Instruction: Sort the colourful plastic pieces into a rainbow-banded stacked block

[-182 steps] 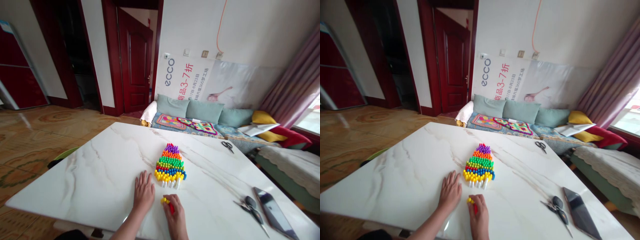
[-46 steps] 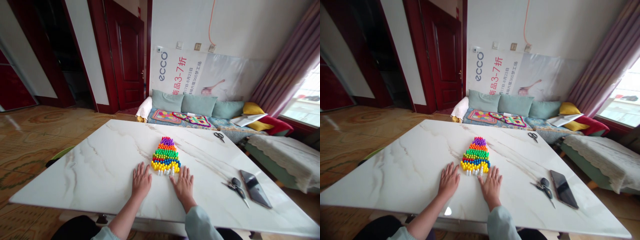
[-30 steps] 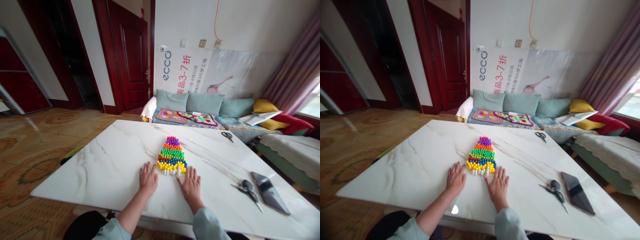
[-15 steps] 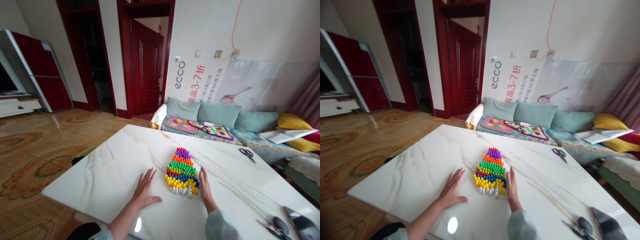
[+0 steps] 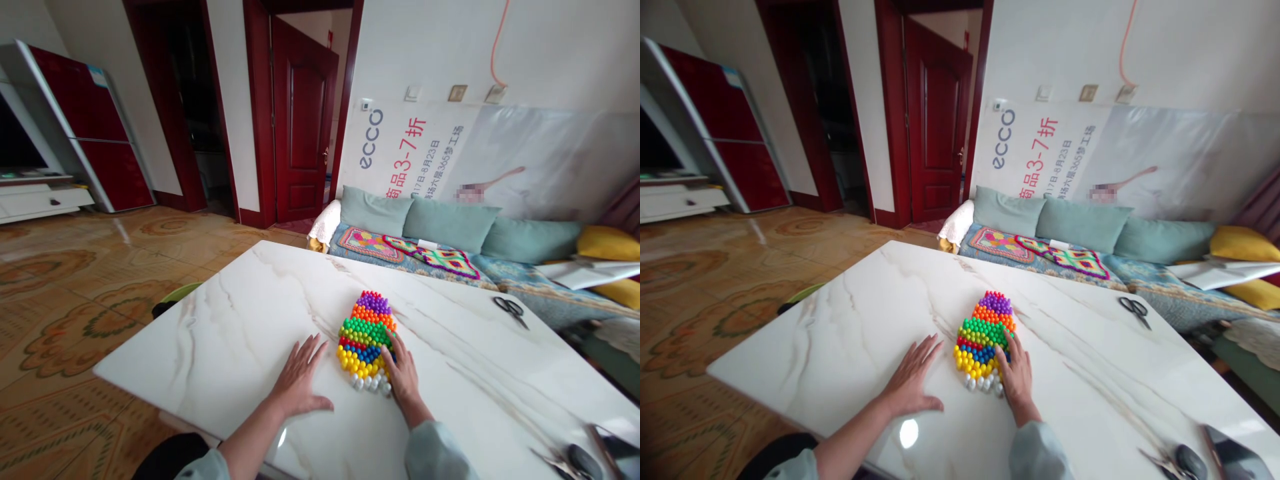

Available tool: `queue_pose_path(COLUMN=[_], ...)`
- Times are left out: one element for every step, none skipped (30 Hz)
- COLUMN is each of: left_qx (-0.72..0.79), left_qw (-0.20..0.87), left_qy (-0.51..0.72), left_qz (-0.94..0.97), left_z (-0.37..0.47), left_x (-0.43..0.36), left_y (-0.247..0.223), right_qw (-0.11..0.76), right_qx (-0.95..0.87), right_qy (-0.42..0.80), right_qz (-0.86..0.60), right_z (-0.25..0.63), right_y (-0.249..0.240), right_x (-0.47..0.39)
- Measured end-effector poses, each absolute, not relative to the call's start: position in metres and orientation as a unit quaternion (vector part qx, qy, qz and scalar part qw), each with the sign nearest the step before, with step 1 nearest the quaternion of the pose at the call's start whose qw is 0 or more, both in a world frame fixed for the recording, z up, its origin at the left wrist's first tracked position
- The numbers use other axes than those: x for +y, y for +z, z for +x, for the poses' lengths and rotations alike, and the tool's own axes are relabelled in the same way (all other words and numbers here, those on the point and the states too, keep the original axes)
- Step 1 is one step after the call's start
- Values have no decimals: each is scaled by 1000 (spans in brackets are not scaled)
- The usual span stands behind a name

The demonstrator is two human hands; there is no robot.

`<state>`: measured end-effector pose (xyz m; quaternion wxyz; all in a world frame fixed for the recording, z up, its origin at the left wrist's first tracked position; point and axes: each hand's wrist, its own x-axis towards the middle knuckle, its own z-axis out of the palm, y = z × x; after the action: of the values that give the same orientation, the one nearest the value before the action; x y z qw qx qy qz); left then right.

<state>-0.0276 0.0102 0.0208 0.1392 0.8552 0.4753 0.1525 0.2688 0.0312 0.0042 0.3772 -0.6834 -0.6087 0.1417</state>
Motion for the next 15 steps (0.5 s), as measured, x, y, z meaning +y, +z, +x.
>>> queue_pose_path(left_qx=[475, 475, 475, 476, 477, 478, 480, 481, 482, 483, 483, 482, 481, 479, 476], left_qw=[140, 139, 139, 138, 137, 136, 134, 132, 128, 122, 116, 110, 103, 96, 88], left_qy=[152, 152, 153, 156, 160, 165, 172, 179, 186, 194, 201, 209, 217, 224, 232], left_qz=[855, 855, 855, 855, 854, 852, 850, 848, 847, 845, 844, 844, 843, 843, 844], left_z=[-28, -28, -27, -27, -27, -27, -27, -26, -26, -26, -26, -27, -27, -27, -28], left_x=[10, 10, 10, 10, 10, 10, 10, 10, 10, 10, 10, 10, 9, 8, 8], left_y=[21, 21, 21, 20, 20, 19, 17, 16, 15, 14, 14, 13, 13, 13, 14], right_qw=[371, 366, 362, 360, 359, 361, 364, 369, 373, 377, 379, 381, 382, 383, 383], right_qx=[-611, -613, -616, -619, -619, -617, -612, -605, -595, -586, -578, -573, -570, -568, -568], right_qy=[138, 135, 132, 129, 124, 117, 107, 95, 80, 65, 50, 36, 26, 19, 16], right_qz=[-685, -687, -687, -687, -687, -690, -694, -700, -707, -715, -721, -725, -727, -728, -728], right_z=[268, 268, 267, 266, 264, 260, 256, 250, 243, 235, 226, 217, 208, 199, 190], right_y=[5, 5, 4, 4, 3, 1, 0, -2, -3, -5, -6, -7, -8, -8, -9], right_x=[31, 30, 30, 30, 29, 29, 29, 30, 30, 31, 32, 33, 34, 35, 37])
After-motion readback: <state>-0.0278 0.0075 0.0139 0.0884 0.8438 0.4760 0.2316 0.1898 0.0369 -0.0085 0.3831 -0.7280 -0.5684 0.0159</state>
